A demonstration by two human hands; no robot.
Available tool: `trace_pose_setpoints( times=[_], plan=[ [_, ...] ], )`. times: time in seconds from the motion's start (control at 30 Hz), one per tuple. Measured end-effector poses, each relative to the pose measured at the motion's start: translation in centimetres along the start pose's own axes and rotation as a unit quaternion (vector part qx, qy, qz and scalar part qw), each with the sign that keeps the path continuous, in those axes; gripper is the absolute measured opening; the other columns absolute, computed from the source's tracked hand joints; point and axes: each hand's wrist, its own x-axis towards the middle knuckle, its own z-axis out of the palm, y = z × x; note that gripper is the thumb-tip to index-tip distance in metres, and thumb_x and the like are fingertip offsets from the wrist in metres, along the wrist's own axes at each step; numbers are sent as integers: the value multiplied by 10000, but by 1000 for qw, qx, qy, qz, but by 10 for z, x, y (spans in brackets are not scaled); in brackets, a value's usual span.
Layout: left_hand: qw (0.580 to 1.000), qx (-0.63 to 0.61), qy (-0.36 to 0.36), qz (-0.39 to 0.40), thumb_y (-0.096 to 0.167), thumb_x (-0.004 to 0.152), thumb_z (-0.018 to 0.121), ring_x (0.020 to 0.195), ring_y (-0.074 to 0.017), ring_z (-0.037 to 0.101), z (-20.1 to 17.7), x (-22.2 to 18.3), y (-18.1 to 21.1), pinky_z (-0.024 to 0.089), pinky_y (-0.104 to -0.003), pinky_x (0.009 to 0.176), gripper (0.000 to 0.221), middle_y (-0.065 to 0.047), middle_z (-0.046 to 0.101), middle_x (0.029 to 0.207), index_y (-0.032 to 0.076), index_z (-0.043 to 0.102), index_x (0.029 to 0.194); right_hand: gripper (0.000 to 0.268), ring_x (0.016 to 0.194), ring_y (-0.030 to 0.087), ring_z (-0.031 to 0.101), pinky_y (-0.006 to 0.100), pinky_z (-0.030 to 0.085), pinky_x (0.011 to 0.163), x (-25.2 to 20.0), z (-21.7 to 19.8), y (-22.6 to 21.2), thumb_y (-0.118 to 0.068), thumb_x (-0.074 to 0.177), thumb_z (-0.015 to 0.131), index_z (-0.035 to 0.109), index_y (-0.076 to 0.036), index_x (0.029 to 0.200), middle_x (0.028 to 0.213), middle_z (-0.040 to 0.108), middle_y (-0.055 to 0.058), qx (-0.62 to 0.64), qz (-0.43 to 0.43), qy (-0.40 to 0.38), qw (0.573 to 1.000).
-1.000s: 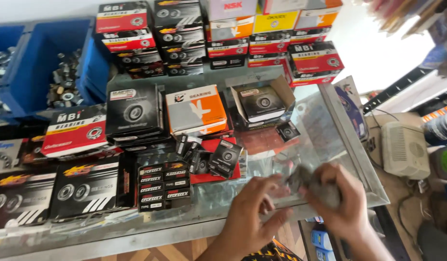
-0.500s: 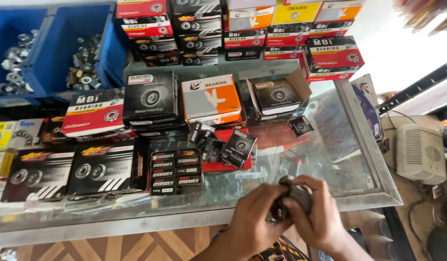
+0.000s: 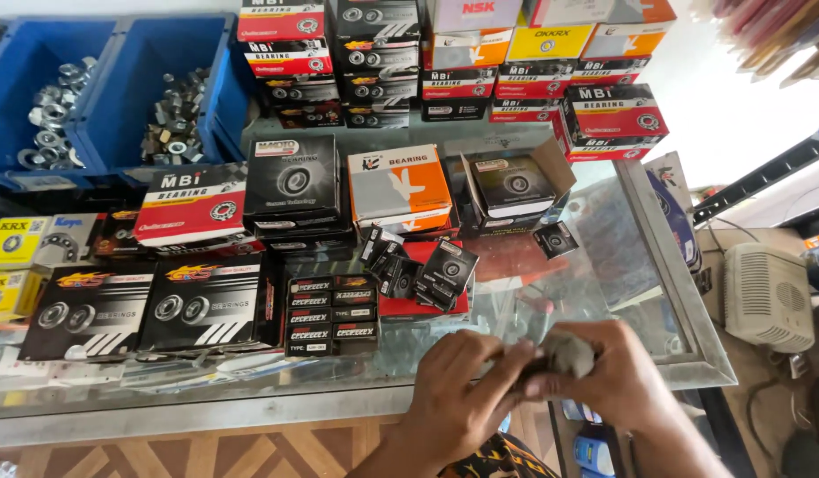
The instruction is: The person handles various motorcycle bearing components on a glass counter, picking up individual bearings, placing them into small boxes, and organizing several boxes together.
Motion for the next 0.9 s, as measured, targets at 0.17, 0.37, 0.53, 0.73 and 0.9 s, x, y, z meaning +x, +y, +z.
trace_pose_setpoints(
  times=[0.17, 0.37, 0.53, 0.73, 0.9],
  plan=[
    [995, -1, 77, -69, 74, 872, 861, 811, -211, 630, 4, -7, -7, 548, -341, 657, 563, -141, 607, 1125, 45, 599, 1370, 289, 543, 102, 599, 322, 497, 516, 35, -29, -16, -306, 714, 903, 772, -78, 835, 602, 702, 31, -244, -4, 208, 947],
    [998, 20, 49, -28, 9, 897, 805, 812, -221, 645, 13, -20, -7, 538, -360, 669, 413, -120, 613, 1134, 36, 621, 1266, 317, 606, 148, 574, 326, 532, 590, 103, -32, -34, -247, 785, 883, 762, -54, 1005, 683, 701, 101, -307, -72, 165, 935],
    [998, 51, 12, -30, 62, 896, 767, 920, -283, 664, 3, -13, -4, 556, -387, 745, 275, -126, 603, 1172, 51, 603, 1117, 362, 794, 77, 666, 284, 575, 711, 116, -17, -56, -181, 797, 809, 721, -79, 1132, 867, 767, 70, -197, -198, 47, 959],
    [999, 13, 4, -38, 58, 899, 774, 922, -283, 678, 3, -16, -8, 564, -379, 730, 237, -131, 610, 1174, 34, 630, 1086, 347, 790, 193, 721, 348, 584, 720, 96, -50, -38, -265, 821, 824, 731, -97, 1110, 875, 766, 104, -324, -141, 197, 914],
    [999, -14, -10, -43, 54, 883, 786, 900, -274, 690, 5, -12, -7, 558, -377, 683, 224, -134, 627, 1147, 32, 647, 1057, 456, 794, 361, 721, 432, 558, 696, 81, -57, -10, -423, 764, 882, 727, -73, 1012, 845, 732, 170, -429, -22, 307, 849]
  ],
)
